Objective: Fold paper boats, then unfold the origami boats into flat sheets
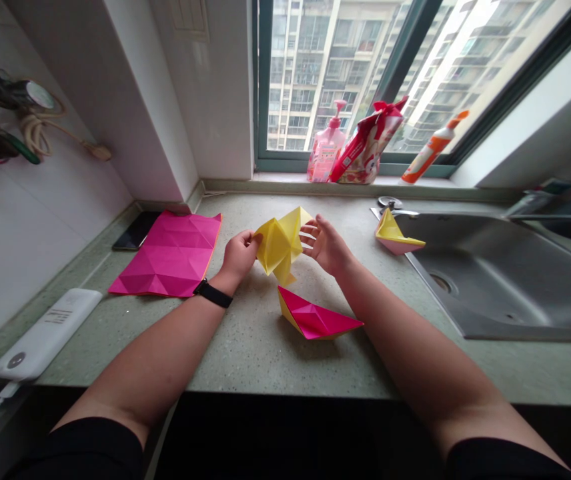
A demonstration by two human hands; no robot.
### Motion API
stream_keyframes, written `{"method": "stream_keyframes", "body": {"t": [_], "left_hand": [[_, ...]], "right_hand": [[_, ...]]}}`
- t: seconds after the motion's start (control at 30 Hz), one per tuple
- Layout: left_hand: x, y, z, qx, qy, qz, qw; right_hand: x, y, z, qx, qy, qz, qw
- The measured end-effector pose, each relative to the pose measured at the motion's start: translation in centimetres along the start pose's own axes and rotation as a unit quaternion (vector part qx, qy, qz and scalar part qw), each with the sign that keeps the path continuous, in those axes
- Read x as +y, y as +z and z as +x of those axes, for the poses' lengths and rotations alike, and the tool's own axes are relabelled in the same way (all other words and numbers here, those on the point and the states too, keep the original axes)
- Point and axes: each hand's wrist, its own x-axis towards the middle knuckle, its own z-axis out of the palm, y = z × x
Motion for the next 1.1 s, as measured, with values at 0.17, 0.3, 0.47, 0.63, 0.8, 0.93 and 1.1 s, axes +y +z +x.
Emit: {"method": "stream_keyframes", "body": {"t": [0.17, 0.3, 0.47, 0.63, 0.8, 0.93, 1.1], "left_hand": [[-0.1, -0.1, 0.1, 0.019, -0.017, -0.030, 0.999], [0.1, 0.0, 0.1, -0.029, -0.048, -0.131, 0.990], [0.4, 0.2, 0.0, -0.093, -0.090, -0.255, 0.958], [0.6, -0.4, 0.3, -0.160, -0.174, -0.322, 0.917], [0.8, -1.0, 1.0, -0.133, -0.173, -0.348, 0.912], [0.9, -1.3, 1.1, -0.090, -0.163, -0.371, 0.910], [0.7, -0.8, -0.2, -0.202, -0.188, -0.341, 0.898]], "right_hand": [[0.7, 1.6, -1.2, -0.065, 0.015, -0.083, 0.994], [1.2, 1.8, -1.3, -0.070, 0.021, -0.071, 0.995], [1.4, 1.6, -1.2, -0.075, 0.025, -0.080, 0.994], [1.6, 1.9, -1.4, -0.070, 0.011, -0.105, 0.992], [0.9, 2.4, -1.5, -0.050, 0.011, -0.040, 0.998], [0.2, 2.2, -1.5, 0.016, -0.003, 0.004, 1.000], [0.0, 1.7, -1.3, 0.073, -0.020, 0.020, 0.997]]}}
